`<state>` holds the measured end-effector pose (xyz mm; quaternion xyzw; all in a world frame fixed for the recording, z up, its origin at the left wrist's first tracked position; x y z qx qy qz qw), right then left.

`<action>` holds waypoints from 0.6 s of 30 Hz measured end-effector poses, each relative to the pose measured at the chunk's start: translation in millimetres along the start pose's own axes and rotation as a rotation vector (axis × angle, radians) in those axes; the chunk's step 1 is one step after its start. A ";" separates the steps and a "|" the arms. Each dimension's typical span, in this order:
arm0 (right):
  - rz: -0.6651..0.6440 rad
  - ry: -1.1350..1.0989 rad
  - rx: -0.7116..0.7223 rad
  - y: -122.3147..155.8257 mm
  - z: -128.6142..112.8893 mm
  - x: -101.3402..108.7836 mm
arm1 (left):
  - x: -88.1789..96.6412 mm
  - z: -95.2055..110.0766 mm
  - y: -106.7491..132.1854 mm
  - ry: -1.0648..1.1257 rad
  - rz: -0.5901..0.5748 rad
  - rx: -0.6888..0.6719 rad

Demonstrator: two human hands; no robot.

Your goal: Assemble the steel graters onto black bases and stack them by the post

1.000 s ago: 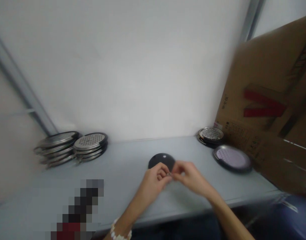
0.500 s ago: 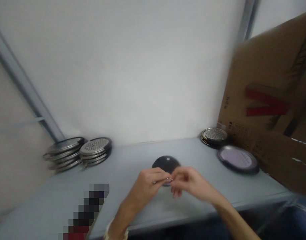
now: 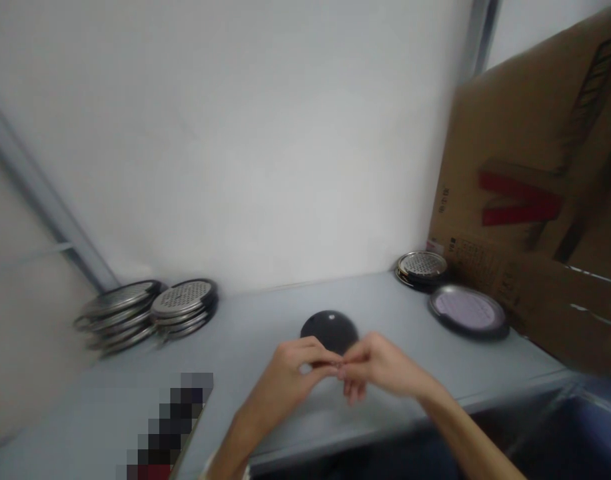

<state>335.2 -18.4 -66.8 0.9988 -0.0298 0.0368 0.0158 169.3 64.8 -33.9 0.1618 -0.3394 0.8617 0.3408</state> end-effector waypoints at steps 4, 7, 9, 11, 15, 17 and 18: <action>0.103 0.068 0.093 1.7 -2.8 -2.6 | -4.6 -1.3 0.5 0.034 0.097 0.141; 0.176 0.150 0.161 4.4 -5.7 -3.8 | -7.1 -2.7 0.6 0.091 0.132 0.215; 0.225 0.245 0.216 6.5 -8.6 -4.1 | -7.3 -3.1 0.6 0.132 0.144 0.262; 0.277 0.360 0.287 8.2 -11.5 -4.3 | -6.8 -3.3 0.8 0.156 0.153 0.307; 0.354 0.540 0.433 9.3 -12.2 -6.2 | -8.2 -5.7 2.3 0.210 0.152 0.395; 0.385 0.612 0.492 8.7 -9.6 -8.1 | -12.0 -8.4 2.9 0.292 0.132 0.453; 0.397 0.646 0.516 8.1 -7.8 -9.3 | -14.5 -9.7 2.9 0.340 0.117 0.479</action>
Point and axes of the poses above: each hand's wrist, its own y-axis away from the middle knuckle, its own x-axis out of the back of the hand, z = x × y, the point moved 2 cm from there along -y, towards the middle knuckle, and after that the axes turned 11 degrees about z, right-handed, at the moved point
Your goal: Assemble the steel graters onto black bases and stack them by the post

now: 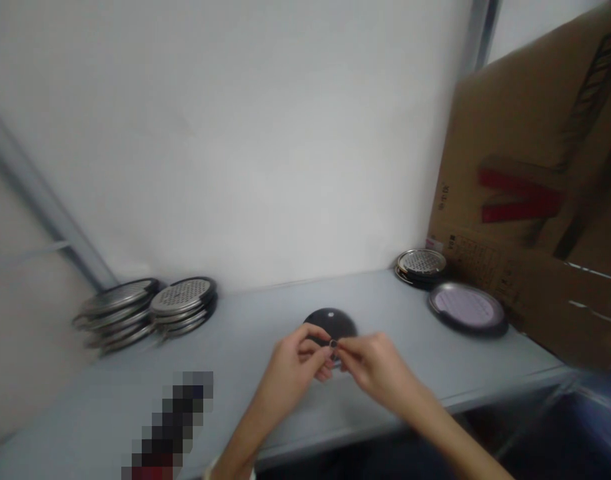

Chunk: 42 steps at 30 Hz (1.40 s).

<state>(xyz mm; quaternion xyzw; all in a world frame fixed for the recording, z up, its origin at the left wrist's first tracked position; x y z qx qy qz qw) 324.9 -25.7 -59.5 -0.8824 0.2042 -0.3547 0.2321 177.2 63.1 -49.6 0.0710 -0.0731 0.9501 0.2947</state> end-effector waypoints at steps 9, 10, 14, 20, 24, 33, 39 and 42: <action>0.027 0.123 0.074 3.3 4.3 -8.6 | -10.1 -5.8 -1.9 0.212 -0.065 0.100; 0.028 0.125 0.071 3.4 4.4 -8.7 | -10.0 -5.8 -1.4 0.226 -0.068 0.107; 0.062 0.132 0.068 4.4 4.1 -9.3 | -11.1 -6.1 0.9 0.277 -0.069 0.135; 0.125 0.092 0.062 5.9 4.5 -11.9 | -16.5 -6.6 2.7 0.356 -0.034 0.173; 0.153 0.135 0.059 7.1 6.0 -13.4 | -18.7 -7.9 1.4 0.424 0.006 0.195; 0.183 0.243 0.147 10.6 10.3 -20.8 | -20.5 -5.0 3.3 0.446 0.033 0.188; 0.234 0.315 0.207 11.7 12.6 -22.6 | -25.4 -5.7 3.9 0.485 0.077 0.154; 0.232 0.311 0.220 11.4 14.3 -24.1 | -26.2 -4.7 3.0 0.512 0.115 0.134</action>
Point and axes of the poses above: each hand's wrist, its own y-axis away from the middle knuckle, its own x-axis out of the back of the hand, z = x × y, the point moved 2 cm from there along -y, towards the middle knuckle, and after that the axes turned 11 degrees about z, right-handed, at the moved point
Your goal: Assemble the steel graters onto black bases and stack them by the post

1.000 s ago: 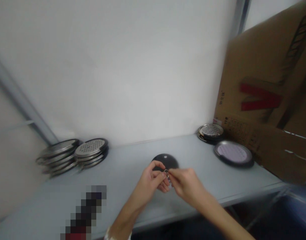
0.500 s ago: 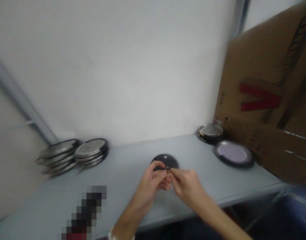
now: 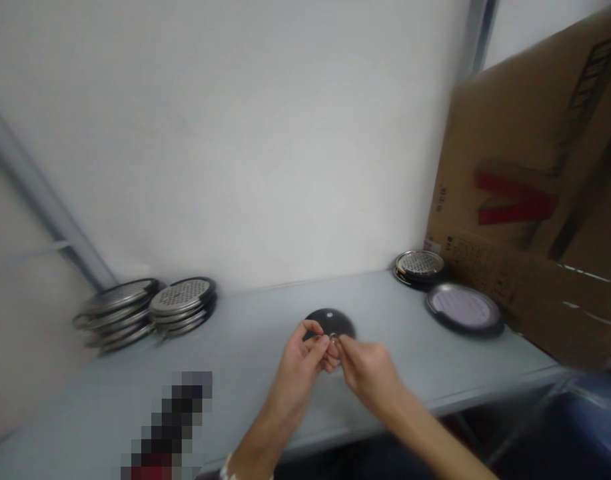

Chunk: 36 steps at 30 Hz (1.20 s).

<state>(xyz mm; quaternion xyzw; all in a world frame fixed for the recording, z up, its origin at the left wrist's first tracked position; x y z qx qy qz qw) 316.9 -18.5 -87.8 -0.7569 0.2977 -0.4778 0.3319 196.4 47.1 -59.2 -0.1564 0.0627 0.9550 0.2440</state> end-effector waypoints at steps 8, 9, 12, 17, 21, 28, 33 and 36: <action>-0.083 -0.149 -0.177 1.0 -2.5 -8.3 | 14.3 26.8 -3.7 -0.096 0.109 -0.172; -0.100 -0.167 -0.206 0.6 -2.8 -9.2 | 17.0 28.5 -4.3 -0.179 0.112 -0.238; -0.142 -0.174 -0.237 0.0 -3.0 -11.0 | 21.1 26.1 -6.2 -0.483 0.052 -0.385; -0.164 -0.209 -0.312 -0.1 0.3 -10.9 | 20.3 16.3 -12.0 -0.688 -0.017 -0.443; -0.055 -0.477 -0.462 -4.1 6.0 -13.7 | 19.8 12.5 -19.0 -0.679 -0.018 -0.466; -0.123 -0.577 -0.492 0.6 24.0 -40.2 | 35.6 -3.9 -35.3 -0.746 -0.028 -0.534; -0.115 -0.275 -0.201 16.0 30.2 -51.3 | 55.2 -22.7 -46.0 -1.032 -0.174 -0.590; -0.117 -0.233 -0.137 21.1 28.4 -55.1 | 59.9 -25.4 -47.2 -1.122 -0.237 -0.668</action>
Point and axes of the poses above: each hand's wrist, its own y-axis away from the middle knuckle, its own x-axis out of the back of the hand, z = x × y, the point moved 2 cm from there along -y, towards the middle knuckle, and after that the axes turned 11 degrees about z, right-handed, at the moved point
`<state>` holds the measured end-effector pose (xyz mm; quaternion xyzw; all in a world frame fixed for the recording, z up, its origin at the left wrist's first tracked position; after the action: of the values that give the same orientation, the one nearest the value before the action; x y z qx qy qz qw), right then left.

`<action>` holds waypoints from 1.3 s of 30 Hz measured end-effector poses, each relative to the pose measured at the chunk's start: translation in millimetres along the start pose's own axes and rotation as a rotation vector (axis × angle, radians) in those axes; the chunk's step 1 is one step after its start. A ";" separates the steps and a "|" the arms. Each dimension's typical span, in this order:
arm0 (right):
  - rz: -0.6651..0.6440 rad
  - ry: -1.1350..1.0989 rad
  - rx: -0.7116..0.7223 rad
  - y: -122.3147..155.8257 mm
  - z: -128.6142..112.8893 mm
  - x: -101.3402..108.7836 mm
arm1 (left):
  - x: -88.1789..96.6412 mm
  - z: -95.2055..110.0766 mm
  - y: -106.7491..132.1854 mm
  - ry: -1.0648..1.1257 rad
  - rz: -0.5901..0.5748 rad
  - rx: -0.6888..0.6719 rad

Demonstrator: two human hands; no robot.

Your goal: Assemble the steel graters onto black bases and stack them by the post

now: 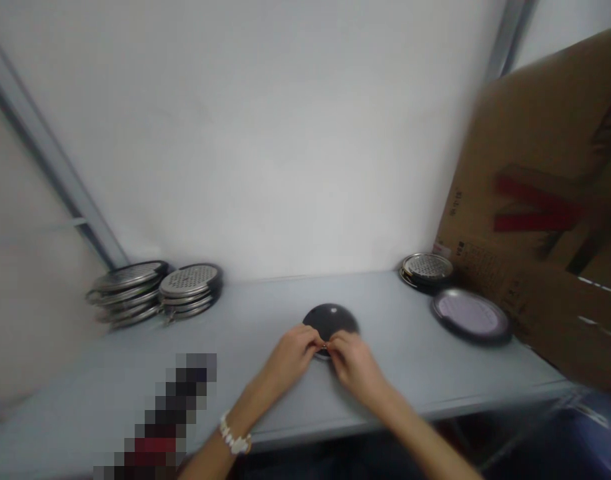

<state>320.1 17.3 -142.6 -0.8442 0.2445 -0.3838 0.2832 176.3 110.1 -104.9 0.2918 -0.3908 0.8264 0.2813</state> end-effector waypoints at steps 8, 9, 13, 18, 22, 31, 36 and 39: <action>0.090 0.054 0.137 9.6 4.7 -11.6 | 6.9 -9.5 0.5 0.011 -0.032 -0.054; 0.088 0.051 0.148 10.6 5.6 -13.8 | 7.0 -12.3 1.1 0.021 -0.032 -0.052; 0.054 0.027 0.147 11.2 7.0 -18.2 | 5.1 -19.8 4.2 0.044 -0.023 -0.053; 0.006 -0.025 0.134 6.8 8.3 -9.0 | 0.5 -17.6 4.4 0.071 -0.010 -0.085; -0.017 -0.048 0.110 5.9 11.6 -1.2 | -2.0 -14.9 0.5 0.070 -0.039 -0.136; -0.040 -0.083 0.090 5.6 9.5 1.2 | -10.0 -22.6 4.7 0.134 0.000 -0.107; -0.058 -0.090 0.084 6.0 10.2 5.5 | -12.2 -17.0 5.2 0.084 0.013 -0.110; -0.057 -0.088 0.085 9.2 14.3 9.1 | -10.9 -12.3 0.8 0.048 -0.036 -0.143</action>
<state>334.9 9.0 -151.8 -0.8541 0.1910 -0.3641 0.3184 179.9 117.1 -119.4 0.2582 -0.4368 0.7978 0.3256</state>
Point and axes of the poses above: each hand's wrist, its own y-axis away from the middle knuckle, its own x-axis out of the back of the hand, z = x × y, the point moved 2 cm from there along -y, towards the middle knuckle, and after that the axes turned 11 degrees about z, right-handed, at the moved point
